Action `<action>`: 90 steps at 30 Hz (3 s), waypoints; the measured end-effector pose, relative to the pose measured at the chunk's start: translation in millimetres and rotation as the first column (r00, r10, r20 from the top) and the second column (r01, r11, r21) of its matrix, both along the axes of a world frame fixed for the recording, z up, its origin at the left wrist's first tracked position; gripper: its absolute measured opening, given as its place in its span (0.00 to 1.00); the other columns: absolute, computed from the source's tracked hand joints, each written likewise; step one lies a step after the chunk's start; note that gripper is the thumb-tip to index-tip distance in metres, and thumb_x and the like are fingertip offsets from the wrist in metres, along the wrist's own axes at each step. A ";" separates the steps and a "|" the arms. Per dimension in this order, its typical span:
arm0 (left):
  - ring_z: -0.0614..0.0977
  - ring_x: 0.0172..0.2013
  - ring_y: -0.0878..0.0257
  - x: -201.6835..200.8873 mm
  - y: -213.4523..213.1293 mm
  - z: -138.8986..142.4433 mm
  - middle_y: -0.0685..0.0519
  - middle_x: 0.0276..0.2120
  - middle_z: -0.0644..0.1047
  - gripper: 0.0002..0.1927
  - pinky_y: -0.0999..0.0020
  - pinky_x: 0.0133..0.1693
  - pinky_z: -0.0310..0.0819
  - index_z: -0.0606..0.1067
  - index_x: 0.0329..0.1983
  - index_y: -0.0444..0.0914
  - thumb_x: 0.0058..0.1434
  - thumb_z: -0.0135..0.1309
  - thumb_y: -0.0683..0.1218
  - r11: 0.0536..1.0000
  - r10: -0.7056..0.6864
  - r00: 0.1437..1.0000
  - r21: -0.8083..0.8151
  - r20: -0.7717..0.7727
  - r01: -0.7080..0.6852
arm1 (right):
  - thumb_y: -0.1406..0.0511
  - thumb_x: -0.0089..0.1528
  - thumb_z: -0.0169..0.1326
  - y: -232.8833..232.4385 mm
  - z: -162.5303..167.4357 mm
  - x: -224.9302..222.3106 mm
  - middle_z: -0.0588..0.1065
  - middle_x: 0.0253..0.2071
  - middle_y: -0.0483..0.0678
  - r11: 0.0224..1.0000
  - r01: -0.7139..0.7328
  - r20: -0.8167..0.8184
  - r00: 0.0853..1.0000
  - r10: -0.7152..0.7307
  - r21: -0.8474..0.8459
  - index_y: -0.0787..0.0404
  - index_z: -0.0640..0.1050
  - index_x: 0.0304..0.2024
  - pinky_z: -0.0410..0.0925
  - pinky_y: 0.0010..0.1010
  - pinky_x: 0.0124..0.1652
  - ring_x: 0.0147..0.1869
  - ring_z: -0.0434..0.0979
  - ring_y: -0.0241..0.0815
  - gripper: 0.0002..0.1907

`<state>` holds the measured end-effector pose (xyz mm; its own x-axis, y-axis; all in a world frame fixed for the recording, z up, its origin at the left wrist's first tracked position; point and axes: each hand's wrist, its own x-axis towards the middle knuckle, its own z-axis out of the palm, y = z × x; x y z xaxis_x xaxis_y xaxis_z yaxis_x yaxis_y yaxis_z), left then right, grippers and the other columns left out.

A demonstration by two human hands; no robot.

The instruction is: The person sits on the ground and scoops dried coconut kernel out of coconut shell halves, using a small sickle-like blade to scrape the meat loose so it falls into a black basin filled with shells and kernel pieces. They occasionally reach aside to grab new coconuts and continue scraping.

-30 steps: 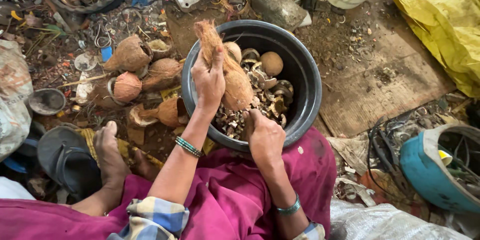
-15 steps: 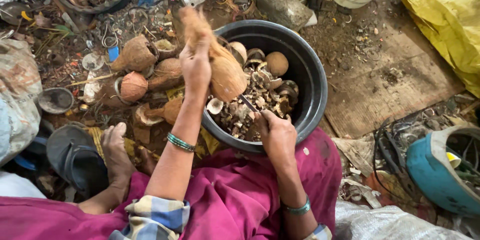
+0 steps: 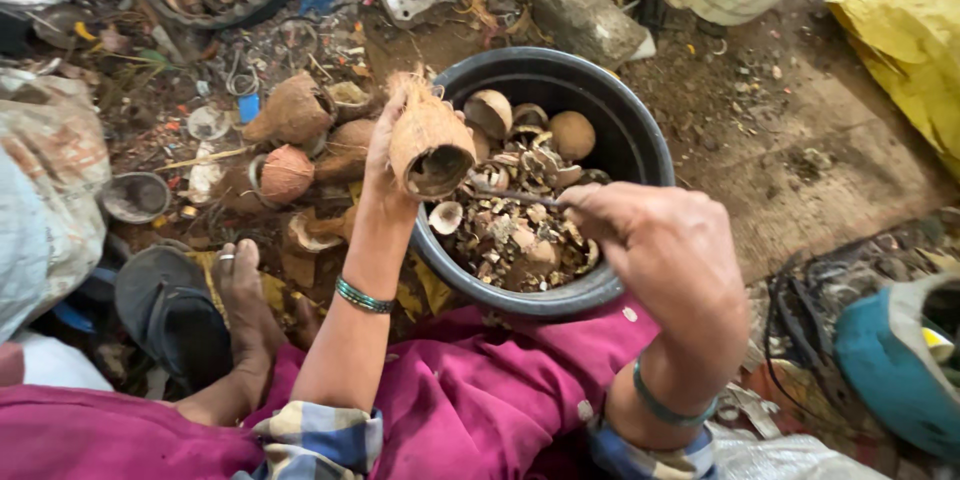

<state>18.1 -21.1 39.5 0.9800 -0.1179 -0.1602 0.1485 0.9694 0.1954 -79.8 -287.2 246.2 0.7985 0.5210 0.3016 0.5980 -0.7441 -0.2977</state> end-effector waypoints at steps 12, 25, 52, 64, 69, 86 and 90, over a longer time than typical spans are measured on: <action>0.83 0.35 0.52 -20.7 -2.5 19.1 0.47 0.32 0.78 0.20 0.57 0.39 0.82 0.74 0.47 0.36 0.70 0.53 0.58 0.992 -0.099 0.993 0.090 0.071 0.093 | 0.73 0.49 0.57 21.5 -81.7 -12.3 0.82 0.40 0.47 0.993 -0.074 -0.112 0.990 0.084 0.093 0.54 0.83 0.49 0.72 0.37 0.37 0.40 0.82 0.49 0.24; 0.84 0.35 0.52 -22.1 -4.7 4.7 0.45 0.32 0.79 0.21 0.60 0.38 0.82 0.75 0.48 0.33 0.72 0.54 0.57 0.974 -0.080 0.997 0.213 0.015 0.075 | 0.66 0.58 0.58 28.2 -82.5 -17.0 0.79 0.32 0.44 0.995 -0.053 -0.183 0.981 0.067 0.083 0.53 0.83 0.46 0.69 0.37 0.31 0.34 0.80 0.45 0.13; 0.84 0.29 0.64 -13.1 -11.7 -19.1 0.52 0.32 0.83 0.21 0.68 0.32 0.82 0.81 0.42 0.38 0.64 0.56 0.61 0.618 0.206 0.960 0.786 -0.192 0.024 | 0.69 0.60 0.47 34.8 -100.6 -22.3 0.77 0.30 0.51 0.999 0.032 -0.145 0.989 -0.032 -0.002 0.58 0.77 0.33 0.69 0.42 0.34 0.35 0.80 0.51 0.07; 0.85 0.30 0.55 -12.0 -15.8 2.4 0.46 0.33 0.81 0.23 0.60 0.34 0.84 0.76 0.45 0.34 0.66 0.53 0.59 0.845 0.199 0.968 0.528 -0.153 -0.090 | 0.62 0.64 0.54 16.5 -92.3 -19.7 0.79 0.29 0.48 0.962 0.271 -0.054 0.961 -0.270 0.029 0.52 0.80 0.35 0.68 0.43 0.27 0.30 0.80 0.52 0.05; 0.84 0.33 0.51 -4.7 5.4 -30.8 0.45 0.32 0.79 0.20 0.54 0.35 0.83 0.75 0.44 0.38 0.69 0.54 0.60 0.971 -0.053 0.996 0.228 -0.068 0.067 | 0.58 0.64 0.57 29.5 -89.9 -20.1 0.79 0.28 0.48 0.981 0.177 -0.152 0.975 -0.165 0.074 0.53 0.79 0.34 0.68 0.42 0.27 0.30 0.80 0.50 0.08; 0.84 0.33 0.50 -7.7 1.1 -55.3 0.45 0.32 0.79 0.23 0.55 0.36 0.82 0.74 0.47 0.36 0.69 0.52 0.61 0.928 -0.080 0.997 0.366 -0.002 0.076 | 0.66 0.62 0.52 51.7 -101.2 -33.0 0.81 0.29 0.47 0.998 0.051 -0.210 0.977 -0.043 0.033 0.54 0.79 0.34 0.70 0.42 0.30 0.32 0.80 0.51 0.05; 0.84 0.35 0.57 -8.2 -0.7 -50.3 0.47 0.36 0.81 0.27 0.61 0.37 0.82 0.76 0.49 0.32 0.69 0.54 0.62 0.752 0.051 0.999 0.659 -0.016 -0.028 | 0.68 0.62 0.48 56.7 -105.7 -44.4 0.80 0.30 0.49 0.995 0.077 -0.233 0.968 -0.089 -0.059 0.56 0.78 0.37 0.70 0.42 0.31 0.34 0.82 0.49 0.06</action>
